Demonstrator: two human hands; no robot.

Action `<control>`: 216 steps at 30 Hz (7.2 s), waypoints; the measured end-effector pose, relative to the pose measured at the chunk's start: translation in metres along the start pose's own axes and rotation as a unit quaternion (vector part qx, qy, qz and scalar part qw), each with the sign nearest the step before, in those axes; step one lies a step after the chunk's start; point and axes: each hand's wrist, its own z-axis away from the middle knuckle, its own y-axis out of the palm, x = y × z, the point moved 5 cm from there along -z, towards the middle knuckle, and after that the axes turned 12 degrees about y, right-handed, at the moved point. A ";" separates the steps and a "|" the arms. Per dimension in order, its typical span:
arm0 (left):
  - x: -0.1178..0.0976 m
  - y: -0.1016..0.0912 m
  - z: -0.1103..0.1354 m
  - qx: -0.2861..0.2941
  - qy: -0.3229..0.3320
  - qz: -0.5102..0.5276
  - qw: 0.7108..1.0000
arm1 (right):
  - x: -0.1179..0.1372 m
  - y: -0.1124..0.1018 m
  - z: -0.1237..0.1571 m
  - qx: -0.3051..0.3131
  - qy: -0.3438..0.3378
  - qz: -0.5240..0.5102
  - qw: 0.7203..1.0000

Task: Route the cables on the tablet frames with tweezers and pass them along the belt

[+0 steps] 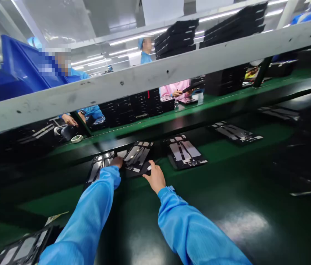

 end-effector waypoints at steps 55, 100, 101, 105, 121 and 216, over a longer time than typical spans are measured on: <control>-0.096 0.045 0.376 -0.069 0.196 -0.010 0.978 | 0.005 -0.132 0.240 0.223 -0.069 0.010 0.972; -0.106 0.056 0.370 -0.053 0.174 0.096 0.979 | 0.032 -0.068 0.251 0.353 -0.120 -0.034 0.927; -0.106 0.056 0.370 -0.047 0.166 0.097 0.980 | 0.032 -0.067 0.252 0.351 -0.121 -0.034 0.928; -0.111 0.056 0.375 -0.044 0.194 0.000 0.980 | 0.033 -0.065 0.254 0.326 -0.149 -0.028 0.933; -0.108 0.057 0.397 -0.024 0.342 -0.195 0.919 | 0.031 -0.066 0.254 0.308 -0.164 -0.033 0.936; -0.121 0.065 0.446 0.057 0.388 -0.022 0.920 | 0.010 -0.091 0.281 0.357 0.101 -0.129 0.920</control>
